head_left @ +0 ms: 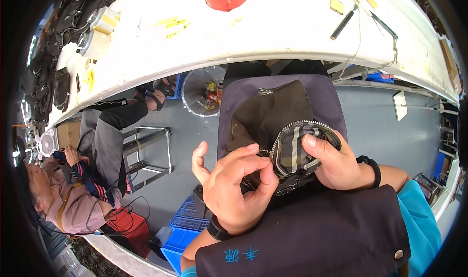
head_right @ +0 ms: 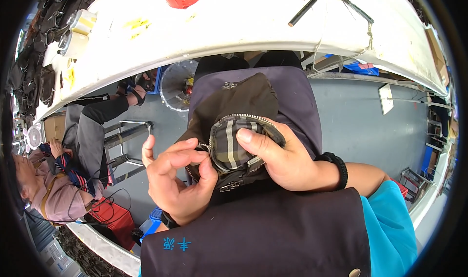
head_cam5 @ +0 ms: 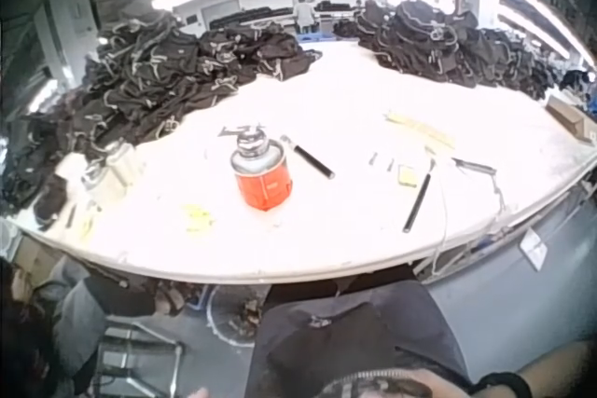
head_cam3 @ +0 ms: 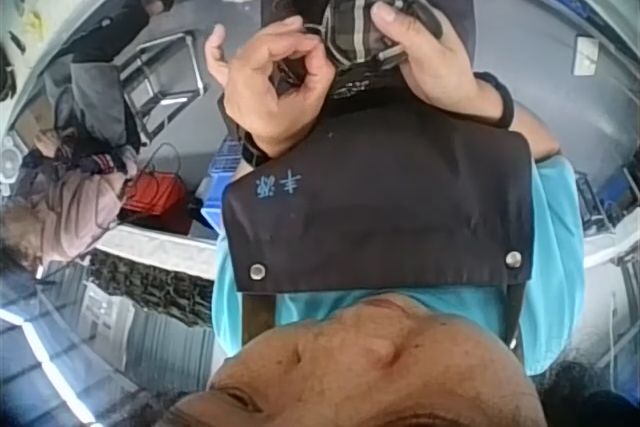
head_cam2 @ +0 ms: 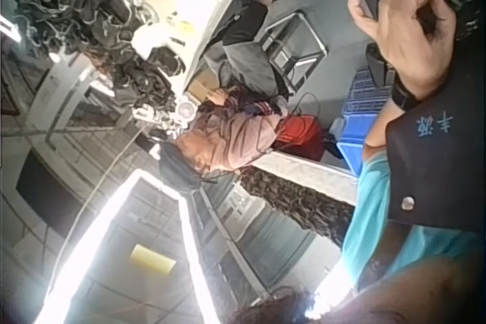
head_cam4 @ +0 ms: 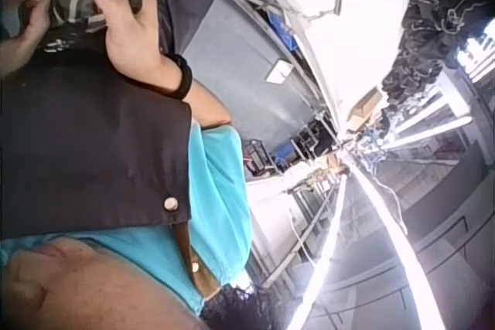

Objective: Finishing a leather pouch by trimming loose threads and inspecting the zipper hardware.

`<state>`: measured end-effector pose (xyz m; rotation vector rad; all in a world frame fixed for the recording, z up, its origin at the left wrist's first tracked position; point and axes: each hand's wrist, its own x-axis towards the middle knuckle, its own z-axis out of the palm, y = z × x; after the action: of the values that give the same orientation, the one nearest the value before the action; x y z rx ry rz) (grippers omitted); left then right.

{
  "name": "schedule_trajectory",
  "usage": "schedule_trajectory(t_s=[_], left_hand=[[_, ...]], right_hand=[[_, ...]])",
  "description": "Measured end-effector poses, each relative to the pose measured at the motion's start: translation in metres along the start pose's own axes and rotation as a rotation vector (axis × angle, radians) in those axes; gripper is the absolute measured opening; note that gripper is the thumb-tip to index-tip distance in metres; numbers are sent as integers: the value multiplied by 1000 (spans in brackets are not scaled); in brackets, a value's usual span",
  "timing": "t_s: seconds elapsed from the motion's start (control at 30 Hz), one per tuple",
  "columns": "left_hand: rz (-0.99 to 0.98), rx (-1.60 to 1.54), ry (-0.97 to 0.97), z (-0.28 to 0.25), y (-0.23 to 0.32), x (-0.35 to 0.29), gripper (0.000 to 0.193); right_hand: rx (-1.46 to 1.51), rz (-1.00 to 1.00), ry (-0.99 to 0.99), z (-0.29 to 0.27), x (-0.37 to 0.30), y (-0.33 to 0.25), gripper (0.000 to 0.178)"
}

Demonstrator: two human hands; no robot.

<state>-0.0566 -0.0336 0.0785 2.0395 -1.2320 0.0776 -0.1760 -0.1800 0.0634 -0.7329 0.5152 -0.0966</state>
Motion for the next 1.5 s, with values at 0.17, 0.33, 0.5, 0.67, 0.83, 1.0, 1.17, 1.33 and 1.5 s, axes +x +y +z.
schedule_trajectory(t_s=[0.17, 0.33, 0.5, 0.67, 0.83, 1.0, 1.17, 1.33, 1.5], left_hand=[[-207, -364, 62, 7, -7, -1, 38], [-157, -288, 39, 1, -8, -5, 29], [-17, -16, -48, -6, -3, -5, 43], [46, 44, -4, -3, -2, -3, 42], [-3, 44, 16, 0, 0, -2, 38], [-4, 25, 61, 3, -1, -1, 34], [-54, -41, 67, 7, -3, 0, 31], [-172, -260, 64, 13, -10, -5, 33], [-392, -578, 69, 18, -11, -11, 44]], right_hand=[[-3, -5, -4, 0, 2, 1, 30], [30, 5, 18, 3, 2, -4, 30], [20, 10, 18, 3, 3, -3, 29], [-19, -3, 36, 3, 2, -1, 30], [-40, -2, 28, 2, 1, 0, 30], [-72, -10, 19, 2, 1, 1, 31], [-82, 9, 11, -2, 1, 3, 32], [-86, 8, 12, -1, 2, 0, 32], [-78, 8, 1, -3, 3, 1, 32]])
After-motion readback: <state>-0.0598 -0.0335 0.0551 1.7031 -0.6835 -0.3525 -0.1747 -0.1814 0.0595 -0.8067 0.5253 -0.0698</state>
